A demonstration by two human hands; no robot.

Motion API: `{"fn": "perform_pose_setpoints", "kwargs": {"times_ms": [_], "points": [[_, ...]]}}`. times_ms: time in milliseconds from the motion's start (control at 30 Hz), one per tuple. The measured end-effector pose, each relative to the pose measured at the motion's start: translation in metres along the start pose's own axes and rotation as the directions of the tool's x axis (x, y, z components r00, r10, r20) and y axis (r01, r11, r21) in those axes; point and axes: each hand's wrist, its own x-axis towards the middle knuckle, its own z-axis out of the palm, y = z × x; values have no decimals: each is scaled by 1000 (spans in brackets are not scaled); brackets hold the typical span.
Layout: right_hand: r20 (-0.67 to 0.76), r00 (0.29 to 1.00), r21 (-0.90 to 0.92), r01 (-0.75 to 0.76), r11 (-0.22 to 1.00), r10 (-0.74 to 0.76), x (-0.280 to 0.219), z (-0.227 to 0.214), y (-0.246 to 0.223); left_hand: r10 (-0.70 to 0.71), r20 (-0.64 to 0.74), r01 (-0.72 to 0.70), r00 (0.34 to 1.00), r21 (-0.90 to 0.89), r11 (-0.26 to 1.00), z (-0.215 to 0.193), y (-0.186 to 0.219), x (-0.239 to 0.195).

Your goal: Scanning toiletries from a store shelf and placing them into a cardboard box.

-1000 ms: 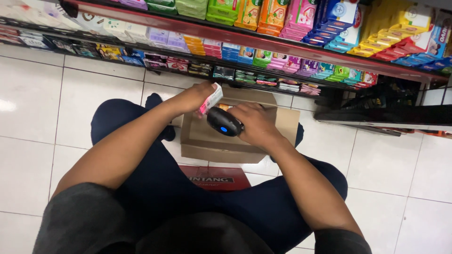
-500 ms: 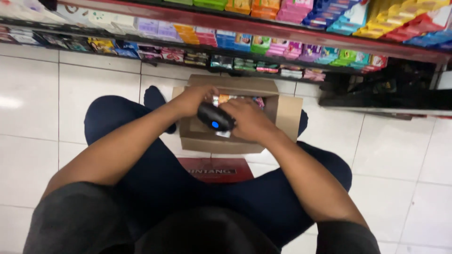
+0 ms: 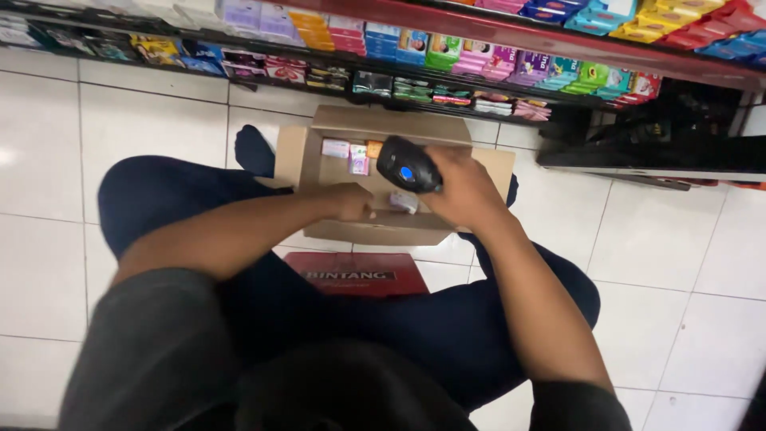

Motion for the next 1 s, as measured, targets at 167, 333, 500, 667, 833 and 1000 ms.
{"fn": "perform_pose_setpoints", "kwargs": {"times_ms": [167, 333, 500, 667, 833, 1000], "points": [[355, 934, -126, 4, 992, 41, -23, 12, 21, -121, 97, 99, 988, 207, 973, 45, -6, 63], [801, 597, -8, -59, 998, 42, -38, -10, -11, -137, -34, 141, 990, 285, 948, 114, -36, 140], [713, 197, 701, -190, 687, -673, -54, -7, -6, -323, -216, 370, 921, 237, 898, 151, -27, 176], [380, 128, 923, -124, 365, -916, -80, 23, 0, -305, -236, 371, 923, 323, 871, 156, -16, 180], [523, -64, 847, -77, 527, -850, -112, 49, 21, -283, -198, 344, 938, 447, 826, 148, -3, 174], [553, -115, 831, 5, 557, -825, -119, 52, 33, -313, -122, 335, 942, 394, 856, 173, -20, 197]]}}
